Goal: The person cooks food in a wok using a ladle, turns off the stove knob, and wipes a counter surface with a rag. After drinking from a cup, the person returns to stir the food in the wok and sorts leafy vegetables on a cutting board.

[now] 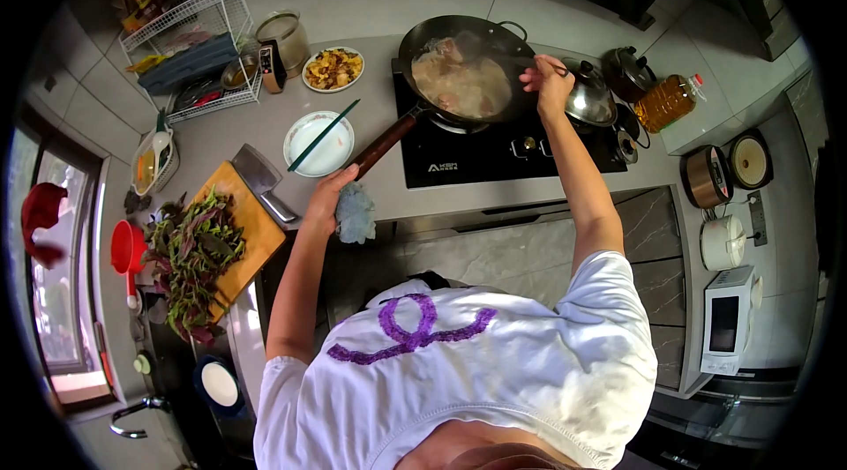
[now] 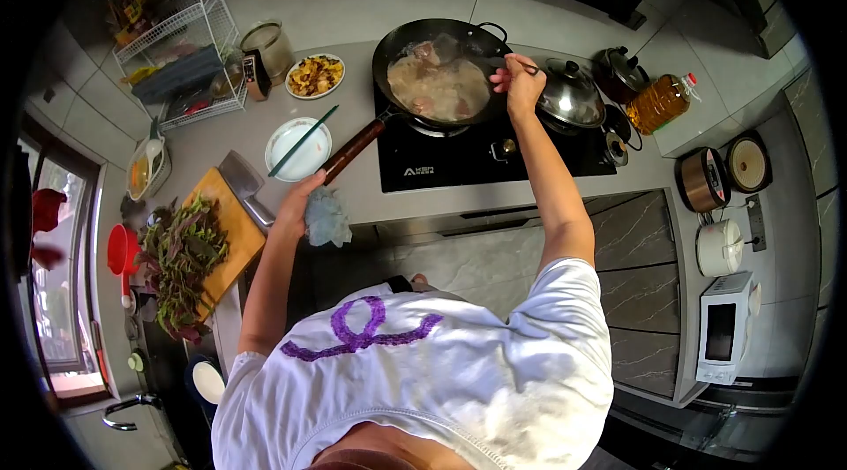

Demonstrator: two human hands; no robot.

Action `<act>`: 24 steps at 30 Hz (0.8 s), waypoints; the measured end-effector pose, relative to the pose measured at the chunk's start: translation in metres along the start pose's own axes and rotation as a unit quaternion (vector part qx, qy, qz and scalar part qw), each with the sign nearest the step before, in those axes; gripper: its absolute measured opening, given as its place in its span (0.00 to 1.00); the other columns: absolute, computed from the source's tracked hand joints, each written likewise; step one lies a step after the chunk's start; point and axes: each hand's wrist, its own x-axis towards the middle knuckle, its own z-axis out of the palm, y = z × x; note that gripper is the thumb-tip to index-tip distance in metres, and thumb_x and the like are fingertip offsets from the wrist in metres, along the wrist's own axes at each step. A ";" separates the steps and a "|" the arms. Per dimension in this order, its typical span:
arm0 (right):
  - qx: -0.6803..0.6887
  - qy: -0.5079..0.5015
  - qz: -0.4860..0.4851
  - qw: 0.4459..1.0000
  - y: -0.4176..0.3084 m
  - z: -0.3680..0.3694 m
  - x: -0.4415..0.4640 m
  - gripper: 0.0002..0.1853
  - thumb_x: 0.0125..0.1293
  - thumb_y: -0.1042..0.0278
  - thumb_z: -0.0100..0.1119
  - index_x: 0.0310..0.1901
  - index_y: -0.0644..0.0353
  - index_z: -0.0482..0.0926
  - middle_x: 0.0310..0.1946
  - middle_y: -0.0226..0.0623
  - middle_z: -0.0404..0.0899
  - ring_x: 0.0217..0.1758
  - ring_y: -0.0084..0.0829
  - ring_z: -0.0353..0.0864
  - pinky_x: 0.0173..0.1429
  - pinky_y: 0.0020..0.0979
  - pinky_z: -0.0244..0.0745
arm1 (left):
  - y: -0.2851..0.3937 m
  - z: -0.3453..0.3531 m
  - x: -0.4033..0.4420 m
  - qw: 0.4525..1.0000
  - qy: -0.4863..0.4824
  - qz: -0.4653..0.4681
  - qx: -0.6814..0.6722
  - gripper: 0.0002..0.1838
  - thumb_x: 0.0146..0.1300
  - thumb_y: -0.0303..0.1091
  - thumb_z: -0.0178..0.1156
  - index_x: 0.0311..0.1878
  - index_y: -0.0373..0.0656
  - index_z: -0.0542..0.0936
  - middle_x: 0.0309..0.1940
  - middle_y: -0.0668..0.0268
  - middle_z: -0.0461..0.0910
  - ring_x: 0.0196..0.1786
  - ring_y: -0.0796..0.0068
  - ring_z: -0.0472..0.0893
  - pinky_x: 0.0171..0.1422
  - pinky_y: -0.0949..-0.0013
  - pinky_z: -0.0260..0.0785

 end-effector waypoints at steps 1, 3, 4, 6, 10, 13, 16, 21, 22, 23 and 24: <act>0.000 0.001 0.001 1.000 0.000 0.002 0.001 0.09 0.58 0.72 0.53 0.36 0.69 0.74 0.19 0.40 0.74 0.16 0.29 0.76 0.14 0.25 0.67 | 0.000 0.000 0.000 1.000 0.001 -0.001 0.001 0.18 0.52 0.43 0.63 0.41 0.43 0.72 0.27 0.65 0.74 0.27 0.73 0.75 0.33 0.69 0.70; -0.004 -0.004 0.000 1.000 0.000 0.008 0.000 0.09 0.58 0.72 0.54 0.36 0.69 0.74 0.19 0.40 0.74 0.16 0.29 0.76 0.14 0.24 0.67 | 0.000 -0.002 0.001 1.000 -0.008 -0.006 -0.006 0.20 0.52 0.43 0.63 0.43 0.42 0.72 0.28 0.64 0.75 0.28 0.71 0.76 0.33 0.69 0.70; -0.008 -0.003 0.002 1.000 -0.004 0.012 -0.003 0.08 0.58 0.71 0.54 0.36 0.68 0.75 0.19 0.40 0.74 0.16 0.28 0.76 0.13 0.24 0.67 | -0.001 -0.002 0.001 1.000 -0.008 -0.006 -0.005 0.20 0.52 0.43 0.63 0.43 0.42 0.72 0.28 0.64 0.75 0.28 0.71 0.76 0.33 0.69 0.70; -0.021 -0.014 -0.001 1.000 -0.004 0.013 -0.002 0.08 0.58 0.71 0.54 0.36 0.67 0.75 0.20 0.39 0.74 0.16 0.28 0.76 0.14 0.23 0.66 | -0.001 -0.002 0.002 1.000 -0.009 -0.003 -0.015 0.19 0.52 0.42 0.63 0.43 0.42 0.72 0.28 0.63 0.75 0.28 0.70 0.76 0.33 0.68 0.70; -0.086 -0.041 -0.019 0.995 -0.008 0.017 -0.008 0.09 0.58 0.68 0.55 0.37 0.64 0.77 0.20 0.35 0.75 0.19 0.25 0.77 0.15 0.22 0.66 | -0.002 -0.005 0.004 1.000 -0.011 -0.003 -0.013 0.20 0.52 0.43 0.63 0.43 0.42 0.71 0.29 0.63 0.75 0.28 0.70 0.76 0.34 0.68 0.71; -0.119 -0.058 -0.042 0.990 -0.012 0.019 -0.011 0.10 0.58 0.66 0.56 0.37 0.63 0.77 0.21 0.34 0.75 0.20 0.23 0.76 0.17 0.21 0.66 | -0.001 -0.004 0.002 1.000 -0.015 -0.001 -0.010 0.21 0.51 0.43 0.64 0.43 0.42 0.71 0.29 0.63 0.75 0.30 0.70 0.76 0.34 0.67 0.71; -0.152 -0.060 -0.061 0.985 -0.020 0.022 -0.017 0.10 0.58 0.65 0.57 0.36 0.63 0.78 0.20 0.33 0.75 0.19 0.22 0.76 0.17 0.20 0.66 | -0.001 -0.003 0.002 1.000 -0.022 -0.003 -0.008 0.22 0.50 0.44 0.64 0.43 0.42 0.71 0.30 0.63 0.75 0.31 0.70 0.76 0.35 0.67 0.71; -0.179 -0.077 -0.083 0.977 -0.026 0.019 -0.018 0.10 0.57 0.65 0.57 0.35 0.64 0.78 0.20 0.32 0.75 0.19 0.21 0.75 0.17 0.20 0.65 | 0.005 0.011 -0.007 0.999 0.022 0.008 -0.023 0.16 0.53 0.42 0.62 0.38 0.39 0.76 0.24 0.70 0.72 0.25 0.77 0.73 0.30 0.72 0.67; -0.186 -0.083 -0.088 0.975 -0.026 0.017 -0.017 0.10 0.57 0.65 0.57 0.36 0.64 0.78 0.20 0.32 0.75 0.19 0.21 0.75 0.17 0.20 0.65 | 0.004 0.011 -0.007 0.999 0.021 0.007 -0.023 0.16 0.53 0.42 0.62 0.38 0.39 0.76 0.24 0.70 0.72 0.25 0.77 0.73 0.30 0.72 0.67; -0.187 -0.083 -0.088 0.975 -0.025 0.016 -0.016 0.10 0.57 0.65 0.57 0.36 0.64 0.78 0.20 0.32 0.75 0.19 0.21 0.75 0.17 0.20 0.65 | 0.004 0.011 -0.007 1.000 0.017 0.006 -0.023 0.16 0.53 0.42 0.62 0.38 0.39 0.76 0.24 0.70 0.72 0.25 0.77 0.73 0.30 0.72 0.67; -0.187 -0.076 -0.078 0.976 -0.023 0.014 -0.015 0.10 0.57 0.66 0.57 0.35 0.64 0.78 0.20 0.32 0.75 0.18 0.21 0.74 0.17 0.20 0.65 | 0.004 0.010 -0.006 1.000 0.013 0.006 -0.022 0.16 0.53 0.42 0.62 0.39 0.40 0.76 0.24 0.70 0.72 0.25 0.77 0.73 0.30 0.72 0.67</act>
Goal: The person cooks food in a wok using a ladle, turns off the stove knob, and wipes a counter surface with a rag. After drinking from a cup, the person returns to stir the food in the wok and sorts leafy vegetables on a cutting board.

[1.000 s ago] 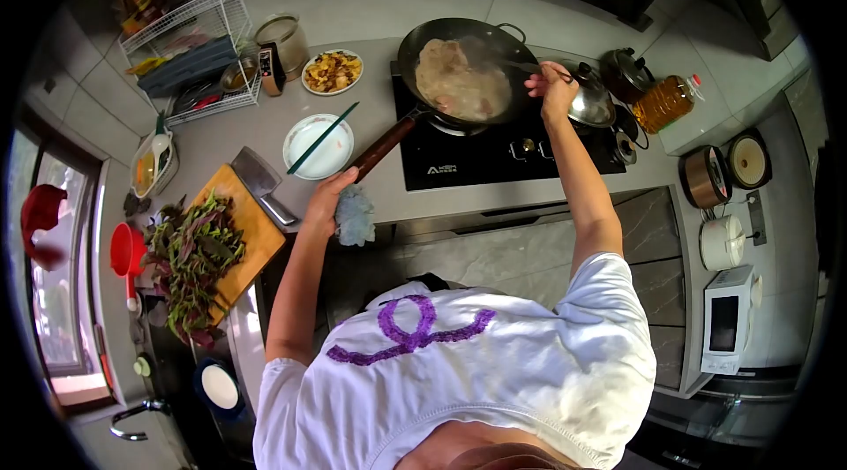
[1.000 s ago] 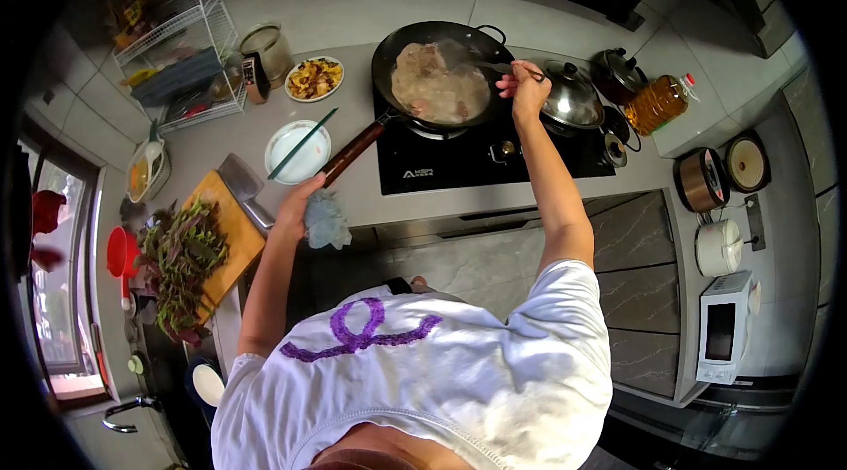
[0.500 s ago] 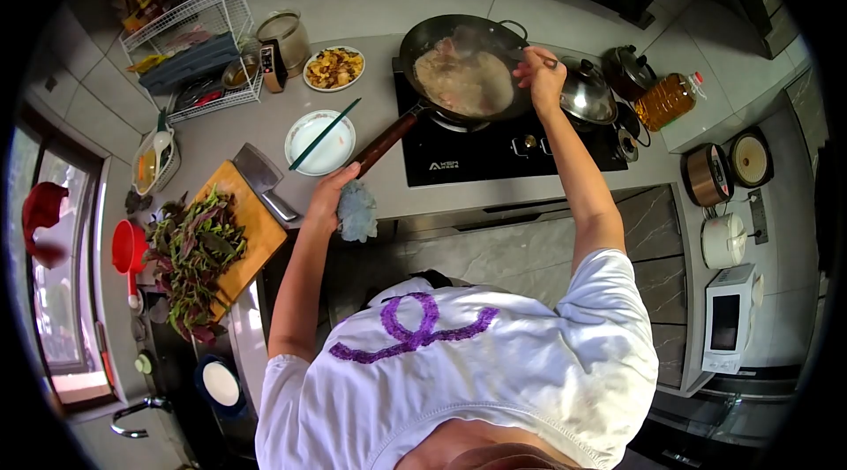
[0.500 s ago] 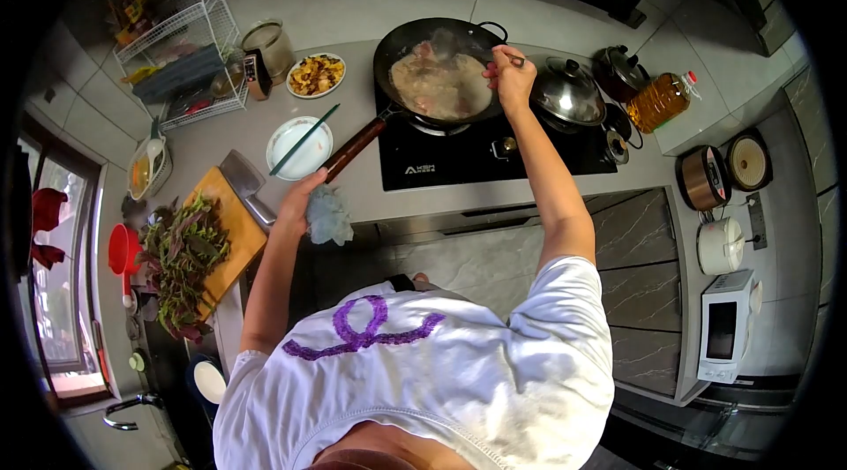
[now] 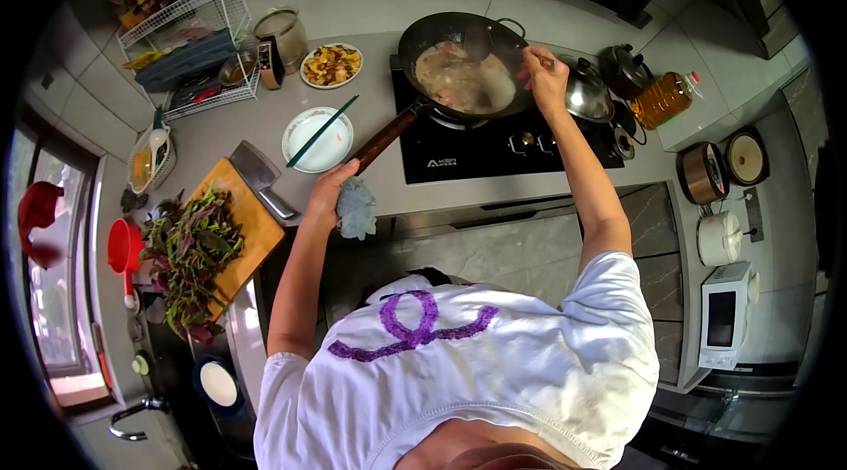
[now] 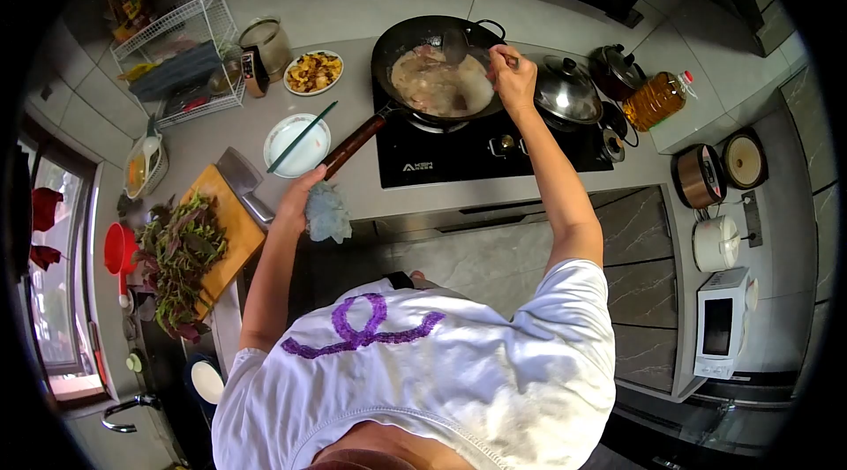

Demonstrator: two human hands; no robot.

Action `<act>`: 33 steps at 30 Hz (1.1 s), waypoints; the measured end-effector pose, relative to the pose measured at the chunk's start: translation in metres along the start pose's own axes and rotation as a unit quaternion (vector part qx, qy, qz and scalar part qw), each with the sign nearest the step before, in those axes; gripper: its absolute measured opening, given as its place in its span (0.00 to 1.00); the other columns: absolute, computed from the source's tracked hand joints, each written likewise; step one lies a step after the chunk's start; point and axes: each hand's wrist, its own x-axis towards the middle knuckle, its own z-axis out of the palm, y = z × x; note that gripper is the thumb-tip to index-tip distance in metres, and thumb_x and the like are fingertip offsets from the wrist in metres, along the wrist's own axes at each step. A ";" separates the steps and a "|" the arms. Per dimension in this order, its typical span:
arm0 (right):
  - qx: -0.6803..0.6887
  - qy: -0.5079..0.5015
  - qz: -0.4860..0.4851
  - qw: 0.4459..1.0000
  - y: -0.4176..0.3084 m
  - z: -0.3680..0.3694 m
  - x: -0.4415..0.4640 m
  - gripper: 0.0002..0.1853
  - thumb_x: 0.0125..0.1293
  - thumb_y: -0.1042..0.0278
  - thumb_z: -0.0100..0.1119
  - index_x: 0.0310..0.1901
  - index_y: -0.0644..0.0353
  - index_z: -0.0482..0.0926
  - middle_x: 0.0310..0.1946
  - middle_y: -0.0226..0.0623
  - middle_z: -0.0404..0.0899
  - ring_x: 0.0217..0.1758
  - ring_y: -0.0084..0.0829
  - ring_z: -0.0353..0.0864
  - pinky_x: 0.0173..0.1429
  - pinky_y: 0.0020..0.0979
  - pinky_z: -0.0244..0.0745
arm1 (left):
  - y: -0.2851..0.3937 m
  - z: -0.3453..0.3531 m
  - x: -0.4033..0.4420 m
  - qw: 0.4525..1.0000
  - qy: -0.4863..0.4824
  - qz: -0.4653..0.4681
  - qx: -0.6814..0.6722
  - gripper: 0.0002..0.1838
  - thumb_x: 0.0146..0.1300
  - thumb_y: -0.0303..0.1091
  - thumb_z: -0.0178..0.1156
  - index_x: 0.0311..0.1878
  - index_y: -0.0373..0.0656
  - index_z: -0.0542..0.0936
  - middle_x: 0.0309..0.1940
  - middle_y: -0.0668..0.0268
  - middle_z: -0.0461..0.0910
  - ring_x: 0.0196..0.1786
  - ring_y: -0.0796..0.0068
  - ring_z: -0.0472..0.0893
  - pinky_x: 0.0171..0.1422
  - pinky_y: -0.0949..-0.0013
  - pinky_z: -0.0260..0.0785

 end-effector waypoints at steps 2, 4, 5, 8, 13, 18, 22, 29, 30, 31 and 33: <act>0.000 0.004 0.011 1.000 0.005 -0.002 0.001 0.10 0.57 0.66 0.56 0.35 0.65 0.78 0.19 0.33 0.75 0.18 0.22 0.74 0.16 0.21 0.65 | -0.002 -0.003 0.003 1.000 -0.003 -0.003 -0.001 0.16 0.54 0.42 0.62 0.39 0.40 0.76 0.24 0.70 0.72 0.25 0.78 0.73 0.30 0.72 0.67; 0.042 0.013 0.060 0.997 0.008 -0.005 0.003 0.10 0.57 0.69 0.53 0.37 0.66 0.77 0.22 0.39 0.76 0.19 0.27 0.76 0.17 0.21 0.66 | -0.002 -0.005 0.004 1.000 -0.005 -0.006 -0.002 0.16 0.54 0.42 0.62 0.39 0.40 0.76 0.24 0.70 0.72 0.25 0.78 0.73 0.30 0.72 0.67; 0.042 0.013 0.060 0.997 0.009 -0.006 0.004 0.10 0.57 0.69 0.53 0.37 0.66 0.77 0.22 0.39 0.76 0.19 0.27 0.76 0.17 0.21 0.66 | -0.002 -0.005 0.004 1.000 -0.003 -0.009 -0.001 0.16 0.54 0.42 0.62 0.39 0.40 0.76 0.24 0.70 0.72 0.25 0.78 0.73 0.29 0.72 0.67; 0.091 0.027 0.086 0.992 0.005 -0.006 0.005 0.09 0.56 0.71 0.52 0.35 0.68 0.76 0.21 0.42 0.76 0.17 0.30 0.76 0.15 0.23 0.66 | -0.002 -0.004 0.004 1.000 -0.001 -0.011 -0.001 0.16 0.54 0.42 0.62 0.39 0.40 0.76 0.23 0.70 0.72 0.25 0.78 0.73 0.29 0.72 0.67; 0.155 0.075 0.113 0.979 0.006 -0.004 0.004 0.07 0.56 0.74 0.49 0.33 0.70 0.74 0.18 0.44 0.75 0.13 0.31 0.75 0.11 0.25 0.65 | -0.002 -0.003 0.003 1.000 -0.001 -0.010 -0.001 0.16 0.54 0.42 0.62 0.39 0.40 0.76 0.23 0.70 0.72 0.24 0.78 0.73 0.28 0.73 0.67; 0.159 0.062 0.118 0.978 -0.002 -0.001 -0.001 0.07 0.56 0.74 0.49 0.32 0.70 0.73 0.18 0.44 0.75 0.13 0.31 0.74 0.11 0.24 0.64 | -0.002 -0.004 0.005 1.000 -0.015 -0.010 -0.012 0.16 0.54 0.41 0.62 0.40 0.40 0.76 0.24 0.69 0.73 0.25 0.77 0.73 0.29 0.73 0.68; 0.148 0.019 0.108 0.983 -0.021 0.006 -0.012 0.08 0.56 0.72 0.49 0.32 0.69 0.74 0.18 0.43 0.75 0.13 0.30 0.74 0.12 0.24 0.64 | -0.001 -0.003 0.005 1.000 -0.010 -0.009 -0.011 0.16 0.53 0.41 0.62 0.40 0.39 0.76 0.25 0.69 0.73 0.26 0.77 0.74 0.30 0.72 0.68; 0.103 0.007 0.092 0.990 -0.047 0.007 -0.031 0.08 0.57 0.70 0.50 0.32 0.68 0.74 0.18 0.41 0.75 0.13 0.28 0.74 0.14 0.22 0.64 | 0.000 -0.002 0.004 1.000 -0.008 -0.001 -0.002 0.17 0.52 0.41 0.63 0.41 0.39 0.75 0.26 0.69 0.73 0.27 0.76 0.74 0.32 0.72 0.68; 0.111 0.007 0.087 0.990 -0.047 0.006 -0.031 0.09 0.57 0.70 0.50 0.33 0.68 0.74 0.17 0.41 0.74 0.14 0.28 0.75 0.13 0.22 0.65 | 0.000 -0.002 0.004 1.000 -0.005 0.002 -0.003 0.18 0.52 0.41 0.63 0.41 0.39 0.75 0.26 0.69 0.73 0.27 0.76 0.74 0.32 0.72 0.68; 0.119 0.007 0.081 0.990 -0.047 0.005 -0.031 0.09 0.57 0.71 0.50 0.33 0.68 0.74 0.17 0.41 0.74 0.14 0.29 0.75 0.13 0.22 0.65 | 0.000 -0.002 0.004 1.000 -0.005 0.002 -0.002 0.18 0.52 0.41 0.63 0.41 0.39 0.75 0.26 0.69 0.73 0.27 0.76 0.74 0.32 0.72 0.68; 0.130 0.025 0.082 0.988 -0.043 0.005 -0.029 0.08 0.57 0.71 0.49 0.33 0.69 0.74 0.17 0.42 0.74 0.14 0.29 0.75 0.13 0.23 0.65 | 0.000 -0.001 0.005 1.000 -0.004 0.000 -0.003 0.18 0.52 0.41 0.63 0.41 0.39 0.75 0.26 0.69 0.73 0.27 0.77 0.73 0.32 0.72 0.68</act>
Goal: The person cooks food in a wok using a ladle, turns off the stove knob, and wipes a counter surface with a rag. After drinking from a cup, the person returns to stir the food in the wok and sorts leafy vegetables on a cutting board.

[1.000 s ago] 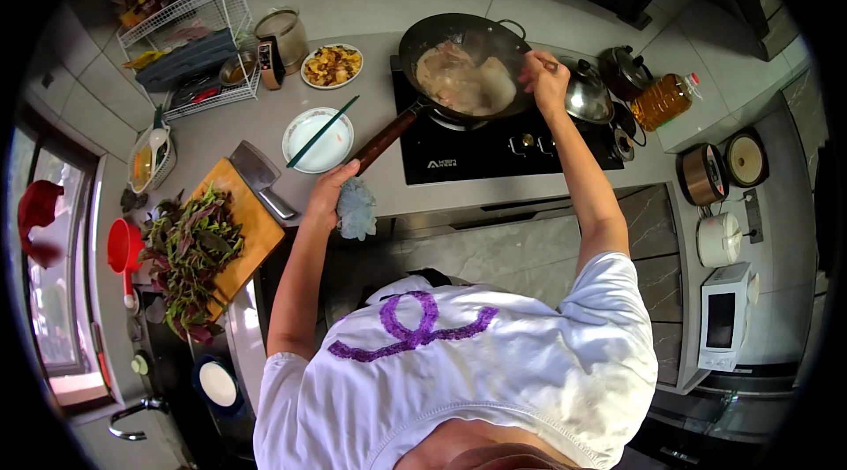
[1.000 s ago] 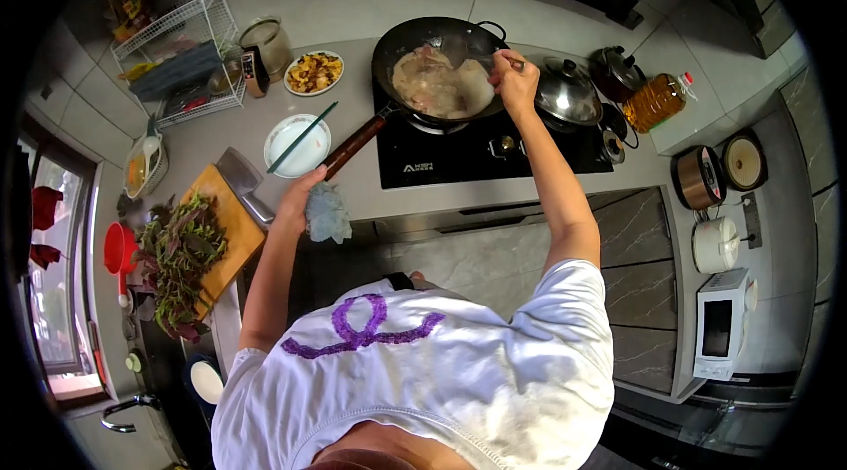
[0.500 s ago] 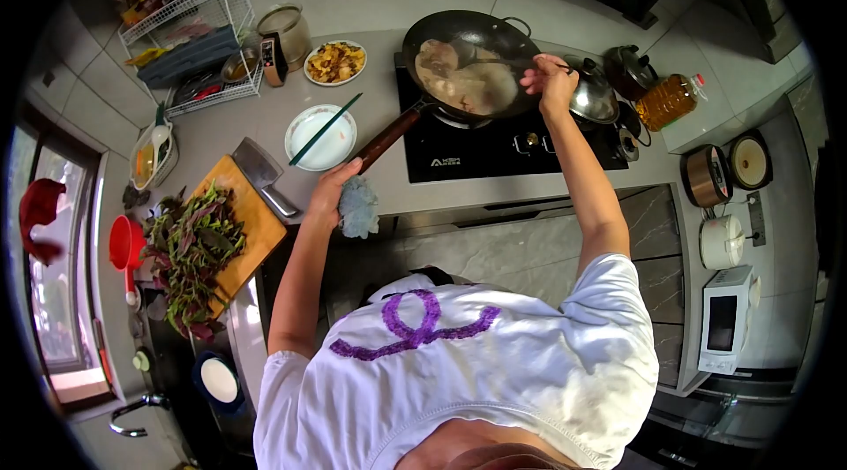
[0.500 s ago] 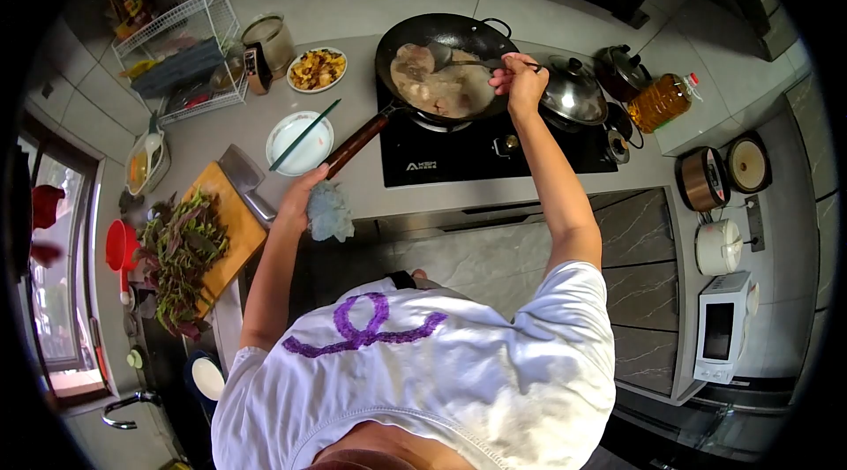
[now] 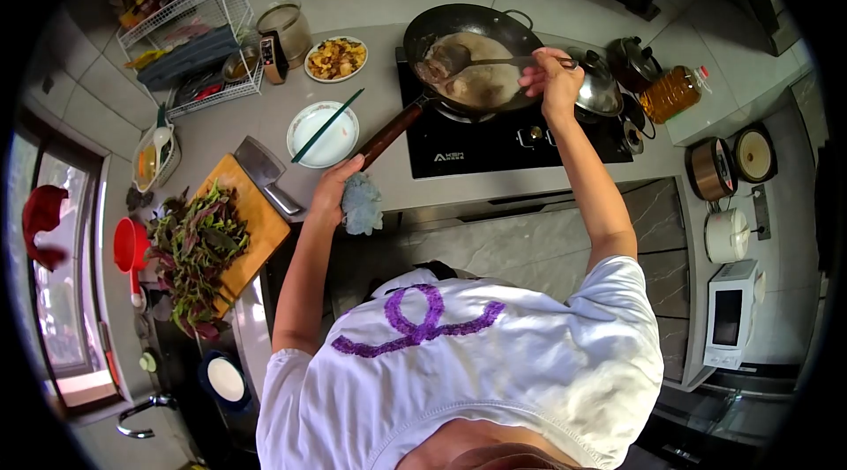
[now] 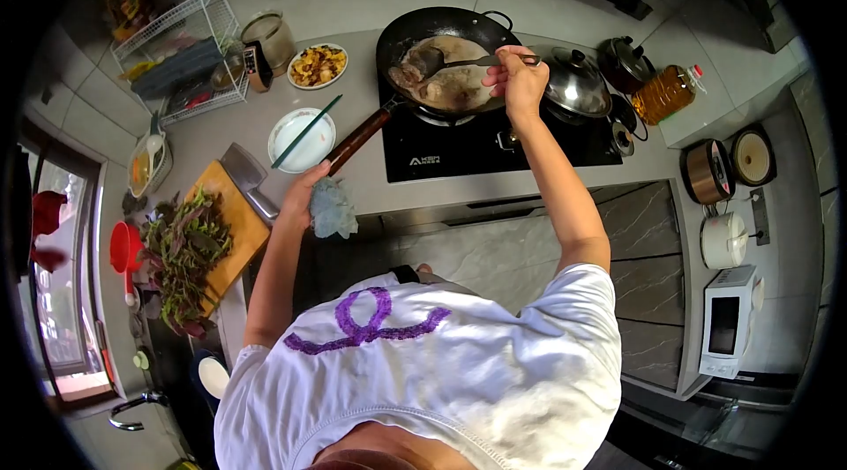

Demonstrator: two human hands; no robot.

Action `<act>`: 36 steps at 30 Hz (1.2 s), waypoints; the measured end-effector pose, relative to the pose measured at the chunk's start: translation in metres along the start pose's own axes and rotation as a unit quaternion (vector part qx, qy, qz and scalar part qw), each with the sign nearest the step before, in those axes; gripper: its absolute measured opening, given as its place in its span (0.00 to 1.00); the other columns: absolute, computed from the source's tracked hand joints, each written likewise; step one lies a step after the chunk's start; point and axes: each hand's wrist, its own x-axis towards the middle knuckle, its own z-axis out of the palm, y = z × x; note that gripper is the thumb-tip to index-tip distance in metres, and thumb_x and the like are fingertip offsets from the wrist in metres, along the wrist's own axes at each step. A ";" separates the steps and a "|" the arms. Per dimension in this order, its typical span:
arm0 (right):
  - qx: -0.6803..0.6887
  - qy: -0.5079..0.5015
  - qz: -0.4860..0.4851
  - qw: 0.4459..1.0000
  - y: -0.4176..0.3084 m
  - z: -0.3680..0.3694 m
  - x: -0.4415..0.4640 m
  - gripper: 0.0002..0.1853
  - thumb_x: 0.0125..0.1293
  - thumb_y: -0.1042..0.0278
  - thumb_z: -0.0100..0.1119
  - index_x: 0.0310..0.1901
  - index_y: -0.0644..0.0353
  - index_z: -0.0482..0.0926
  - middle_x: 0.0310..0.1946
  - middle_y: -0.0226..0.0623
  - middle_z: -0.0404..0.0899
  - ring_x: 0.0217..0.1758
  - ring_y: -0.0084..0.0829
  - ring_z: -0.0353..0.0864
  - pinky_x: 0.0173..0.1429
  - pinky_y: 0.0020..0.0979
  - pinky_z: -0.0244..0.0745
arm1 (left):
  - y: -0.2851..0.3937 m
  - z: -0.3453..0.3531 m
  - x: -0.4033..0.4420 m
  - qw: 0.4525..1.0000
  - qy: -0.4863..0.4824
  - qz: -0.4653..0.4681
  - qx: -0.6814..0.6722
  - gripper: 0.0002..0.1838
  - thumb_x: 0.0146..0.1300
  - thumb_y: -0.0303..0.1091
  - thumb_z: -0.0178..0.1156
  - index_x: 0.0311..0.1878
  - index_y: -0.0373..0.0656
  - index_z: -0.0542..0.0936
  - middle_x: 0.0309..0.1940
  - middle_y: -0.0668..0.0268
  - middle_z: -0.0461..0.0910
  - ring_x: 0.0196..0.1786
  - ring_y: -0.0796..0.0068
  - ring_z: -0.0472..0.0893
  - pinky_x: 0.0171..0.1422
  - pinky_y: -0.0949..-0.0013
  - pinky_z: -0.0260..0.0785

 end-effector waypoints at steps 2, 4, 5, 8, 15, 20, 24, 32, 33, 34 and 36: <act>0.013 0.017 0.000 1.000 0.007 -0.001 0.004 0.08 0.57 0.71 0.49 0.32 0.69 0.74 0.17 0.43 0.74 0.14 0.30 0.76 0.13 0.23 0.66 | -0.001 -0.001 0.002 1.000 -0.001 -0.002 0.002 0.18 0.52 0.41 0.63 0.41 0.40 0.75 0.25 0.69 0.72 0.27 0.77 0.73 0.32 0.72 0.68; 0.055 0.041 0.006 0.998 0.014 -0.003 0.009 0.08 0.57 0.73 0.48 0.32 0.69 0.73 0.18 0.44 0.74 0.14 0.32 0.76 0.12 0.25 0.67 | -0.001 -0.002 0.003 1.000 -0.002 -0.003 0.003 0.18 0.51 0.41 0.64 0.40 0.40 0.75 0.25 0.70 0.72 0.27 0.77 0.73 0.31 0.72 0.67; 0.055 0.041 0.006 0.998 0.017 -0.003 0.012 0.08 0.57 0.73 0.48 0.32 0.69 0.73 0.18 0.44 0.74 0.14 0.32 0.76 0.12 0.25 0.67 | -0.001 -0.002 0.003 1.000 -0.002 -0.002 0.002 0.18 0.51 0.41 0.64 0.40 0.40 0.75 0.25 0.69 0.72 0.27 0.77 0.73 0.31 0.72 0.67; 0.068 0.073 0.011 0.995 0.020 -0.006 0.015 0.07 0.57 0.74 0.48 0.32 0.69 0.73 0.18 0.44 0.74 0.15 0.32 0.76 0.12 0.25 0.67 | -0.001 -0.002 0.003 1.000 -0.001 -0.003 0.002 0.18 0.51 0.42 0.64 0.39 0.39 0.75 0.25 0.69 0.72 0.27 0.77 0.73 0.31 0.72 0.67; 0.006 -0.010 -0.032 0.999 -0.007 -0.012 -0.015 0.08 0.58 0.71 0.51 0.33 0.67 0.74 0.19 0.41 0.75 0.17 0.28 0.76 0.15 0.21 0.65 | -0.001 -0.001 0.003 1.000 0.005 -0.004 -0.004 0.19 0.50 0.42 0.65 0.39 0.39 0.75 0.24 0.69 0.72 0.26 0.76 0.73 0.31 0.72 0.67; -0.044 -0.096 -0.032 0.994 0.003 -0.012 -0.039 0.08 0.58 0.69 0.54 0.35 0.65 0.76 0.21 0.35 0.76 0.18 0.22 0.75 0.16 0.18 0.64 | -0.001 -0.002 0.005 1.000 0.006 0.002 -0.009 0.19 0.50 0.41 0.65 0.41 0.39 0.75 0.25 0.69 0.72 0.27 0.76 0.73 0.32 0.72 0.67; -0.134 -0.149 -0.100 0.975 0.023 -0.008 -0.036 0.06 0.58 0.72 0.55 0.34 0.66 0.78 0.22 0.31 0.77 0.20 0.19 0.74 0.21 0.17 0.64 | -0.002 -0.006 0.011 1.000 0.004 0.005 -0.011 0.22 0.50 0.41 0.65 0.45 0.40 0.74 0.30 0.69 0.73 0.31 0.76 0.73 0.35 0.71 0.68; -0.271 -0.145 -0.211 0.928 0.055 -0.022 0.004 0.07 0.57 0.73 0.55 0.35 0.66 0.77 0.27 0.42 0.78 0.23 0.29 0.76 0.29 0.24 0.70 | -0.002 -0.007 0.010 1.000 0.005 0.003 -0.004 0.25 0.48 0.42 0.66 0.47 0.38 0.73 0.32 0.68 0.73 0.33 0.75 0.74 0.38 0.71 0.68; -0.293 -0.135 -0.237 0.916 0.055 -0.025 0.007 0.07 0.57 0.73 0.55 0.36 0.65 0.77 0.28 0.43 0.79 0.23 0.32 0.77 0.29 0.26 0.70 | -0.002 -0.008 0.011 1.000 0.001 0.006 -0.001 0.26 0.48 0.42 0.66 0.48 0.38 0.72 0.32 0.67 0.73 0.33 0.75 0.74 0.38 0.70 0.68; -0.293 -0.136 -0.238 0.916 0.054 -0.029 0.009 0.07 0.57 0.73 0.55 0.36 0.65 0.77 0.28 0.43 0.79 0.23 0.32 0.77 0.29 0.26 0.70 | -0.003 -0.009 0.012 1.000 0.001 0.006 -0.002 0.26 0.48 0.42 0.66 0.48 0.38 0.72 0.32 0.67 0.73 0.33 0.75 0.74 0.38 0.70 0.68; -0.315 -0.120 -0.249 0.908 0.051 -0.037 0.012 0.07 0.56 0.72 0.55 0.36 0.64 0.77 0.30 0.44 0.78 0.24 0.36 0.77 0.31 0.27 0.71 | -0.003 -0.009 0.014 1.000 -0.004 0.009 -0.006 0.20 0.51 0.41 0.64 0.43 0.42 0.71 0.29 0.63 0.74 0.30 0.68 0.76 0.35 0.66 0.71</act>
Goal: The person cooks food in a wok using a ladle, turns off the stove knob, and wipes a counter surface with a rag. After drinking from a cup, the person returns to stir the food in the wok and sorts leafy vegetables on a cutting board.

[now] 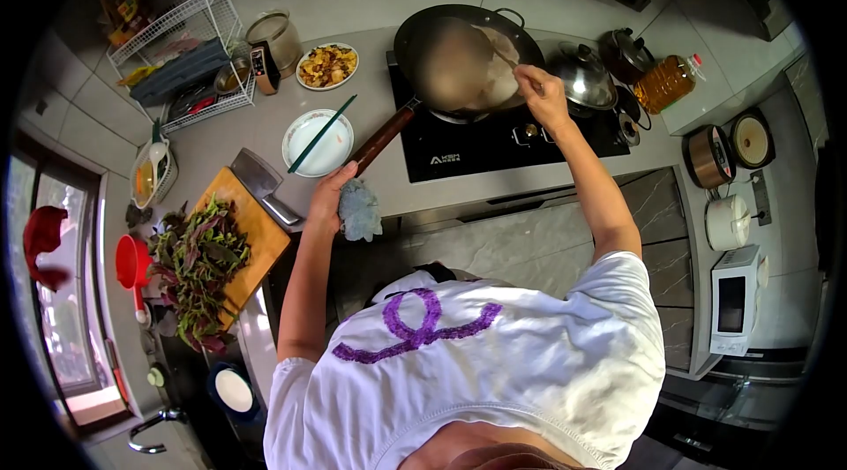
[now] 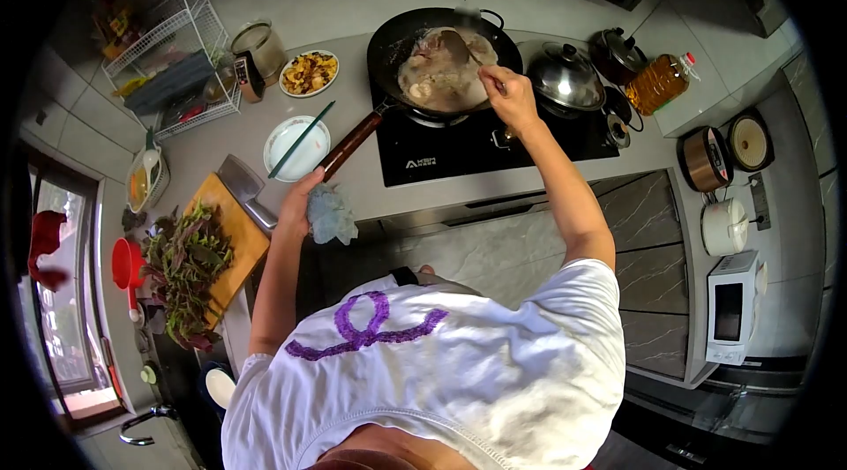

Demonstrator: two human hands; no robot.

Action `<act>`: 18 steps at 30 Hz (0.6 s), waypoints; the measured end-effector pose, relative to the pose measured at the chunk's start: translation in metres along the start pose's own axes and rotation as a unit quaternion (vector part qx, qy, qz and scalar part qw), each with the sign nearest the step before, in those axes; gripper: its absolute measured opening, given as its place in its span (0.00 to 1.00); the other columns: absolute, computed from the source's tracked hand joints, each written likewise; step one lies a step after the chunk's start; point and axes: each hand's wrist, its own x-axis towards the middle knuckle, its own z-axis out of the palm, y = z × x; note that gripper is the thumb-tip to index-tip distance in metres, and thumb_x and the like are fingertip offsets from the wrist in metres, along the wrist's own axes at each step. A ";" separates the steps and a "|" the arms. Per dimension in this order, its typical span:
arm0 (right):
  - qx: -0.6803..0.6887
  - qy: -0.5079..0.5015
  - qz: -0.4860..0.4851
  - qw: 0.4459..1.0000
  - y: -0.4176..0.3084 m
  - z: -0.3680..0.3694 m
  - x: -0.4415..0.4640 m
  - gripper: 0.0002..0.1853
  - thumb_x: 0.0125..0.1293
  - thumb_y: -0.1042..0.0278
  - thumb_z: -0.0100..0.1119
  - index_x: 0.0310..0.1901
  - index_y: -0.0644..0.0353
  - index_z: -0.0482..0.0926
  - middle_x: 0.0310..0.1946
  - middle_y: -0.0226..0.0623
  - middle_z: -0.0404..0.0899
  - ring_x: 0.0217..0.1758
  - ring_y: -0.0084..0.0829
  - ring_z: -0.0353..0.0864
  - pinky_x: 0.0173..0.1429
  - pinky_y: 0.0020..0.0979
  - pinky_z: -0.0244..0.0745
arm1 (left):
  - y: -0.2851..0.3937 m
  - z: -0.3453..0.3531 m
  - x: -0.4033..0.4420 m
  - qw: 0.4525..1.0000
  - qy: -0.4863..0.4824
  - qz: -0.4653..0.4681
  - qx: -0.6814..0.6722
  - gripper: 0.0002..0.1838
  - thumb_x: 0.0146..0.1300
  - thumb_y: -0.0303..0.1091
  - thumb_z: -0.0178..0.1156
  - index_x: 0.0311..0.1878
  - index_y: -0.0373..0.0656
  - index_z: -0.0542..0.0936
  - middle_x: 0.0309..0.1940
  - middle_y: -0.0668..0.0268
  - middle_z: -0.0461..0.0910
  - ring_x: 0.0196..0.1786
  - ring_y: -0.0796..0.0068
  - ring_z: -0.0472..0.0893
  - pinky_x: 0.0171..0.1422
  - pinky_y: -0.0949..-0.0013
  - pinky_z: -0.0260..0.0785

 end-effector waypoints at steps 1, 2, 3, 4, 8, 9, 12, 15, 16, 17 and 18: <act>0.009 0.004 -0.004 1.000 0.001 -0.005 0.001 0.07 0.57 0.72 0.54 0.37 0.64 0.77 0.28 0.41 0.79 0.24 0.31 0.76 0.30 0.25 0.71 | 0.001 0.001 -0.001 1.000 0.000 0.000 -0.001 0.20 0.51 0.41 0.64 0.43 0.42 0.71 0.29 0.63 0.74 0.30 0.68 0.76 0.35 0.66 0.71; 0.008 0.003 -0.004 1.000 0.001 -0.010 0.001 0.07 0.57 0.72 0.54 0.37 0.64 0.77 0.28 0.41 0.79 0.24 0.31 0.76 0.30 0.25 0.71 | 0.002 0.002 -0.004 1.000 0.000 -0.002 -0.001 0.20 0.51 0.41 0.64 0.44 0.42 0.71 0.30 0.63 0.74 0.31 0.68 0.76 0.35 0.66 0.71; 0.035 0.010 0.074 0.997 -0.012 -0.019 0.001 0.07 0.58 0.73 0.54 0.37 0.64 0.77 0.27 0.38 0.79 0.24 0.27 0.76 0.30 0.24 0.71 | 0.003 0.004 -0.005 1.000 0.000 -0.005 -0.001 0.20 0.51 0.41 0.64 0.44 0.42 0.71 0.30 0.63 0.74 0.31 0.68 0.76 0.36 0.66 0.71; 0.061 0.016 0.152 0.986 -0.022 -0.028 0.001 0.07 0.58 0.73 0.53 0.37 0.65 0.77 0.27 0.35 0.79 0.24 0.24 0.75 0.29 0.23 0.71 | 0.002 0.004 -0.004 1.000 -0.001 -0.006 -0.001 0.20 0.51 0.41 0.64 0.44 0.42 0.71 0.30 0.63 0.74 0.31 0.68 0.76 0.36 0.66 0.71; 0.110 0.061 0.155 0.980 -0.024 -0.047 -0.002 0.08 0.59 0.70 0.54 0.37 0.63 0.78 0.22 0.29 0.76 0.21 0.18 0.74 0.21 0.18 0.66 | 0.000 0.000 -0.001 1.000 0.004 -0.013 0.006 0.23 0.51 0.42 0.64 0.47 0.39 0.71 0.33 0.64 0.74 0.34 0.70 0.76 0.39 0.67 0.70; 0.109 0.062 0.156 0.980 -0.025 -0.051 -0.003 0.08 0.59 0.70 0.54 0.37 0.63 0.78 0.22 0.29 0.76 0.21 0.18 0.74 0.21 0.18 0.66 | 0.000 0.000 -0.001 1.000 0.004 -0.011 0.016 0.27 0.50 0.43 0.64 0.50 0.36 0.71 0.34 0.65 0.74 0.36 0.73 0.75 0.40 0.69 0.69; 0.096 0.082 0.164 0.978 -0.023 -0.058 -0.005 0.09 0.59 0.69 0.54 0.37 0.63 0.78 0.21 0.29 0.75 0.21 0.18 0.74 0.19 0.17 0.64 | 0.003 0.003 -0.004 1.000 0.006 -0.016 0.012 0.27 0.50 0.42 0.64 0.50 0.37 0.71 0.36 0.65 0.74 0.36 0.73 0.75 0.41 0.69 0.69; 0.121 0.113 0.169 0.972 -0.021 -0.063 -0.008 0.08 0.59 0.69 0.54 0.37 0.62 0.78 0.21 0.30 0.75 0.21 0.18 0.74 0.19 0.17 0.63 | 0.001 0.000 -0.002 1.000 -0.003 -0.017 0.009 0.27 0.50 0.42 0.65 0.50 0.38 0.71 0.36 0.66 0.74 0.37 0.73 0.75 0.43 0.69 0.69; 0.120 0.114 0.170 0.971 -0.021 -0.065 -0.008 0.08 0.59 0.69 0.54 0.37 0.62 0.78 0.21 0.30 0.75 0.21 0.18 0.74 0.19 0.17 0.63 | 0.001 0.000 -0.001 1.000 -0.004 -0.018 0.010 0.27 0.50 0.42 0.65 0.50 0.38 0.71 0.36 0.66 0.74 0.37 0.73 0.75 0.43 0.69 0.69; 0.116 0.121 0.162 0.972 -0.021 -0.065 -0.009 0.08 0.59 0.69 0.55 0.37 0.62 0.78 0.21 0.29 0.75 0.20 0.18 0.74 0.19 0.17 0.63 | 0.000 0.000 -0.001 1.000 0.002 -0.015 0.005 0.26 0.50 0.41 0.65 0.50 0.38 0.71 0.36 0.66 0.74 0.38 0.73 0.75 0.43 0.69 0.69; 0.113 0.128 0.153 0.973 -0.021 -0.066 -0.009 0.08 0.58 0.69 0.55 0.37 0.62 0.78 0.20 0.29 0.75 0.20 0.17 0.74 0.19 0.17 0.63 | 0.000 -0.001 0.000 1.000 0.008 -0.012 0.000 0.26 0.50 0.41 0.65 0.50 0.38 0.71 0.37 0.66 0.74 0.38 0.73 0.74 0.43 0.69 0.69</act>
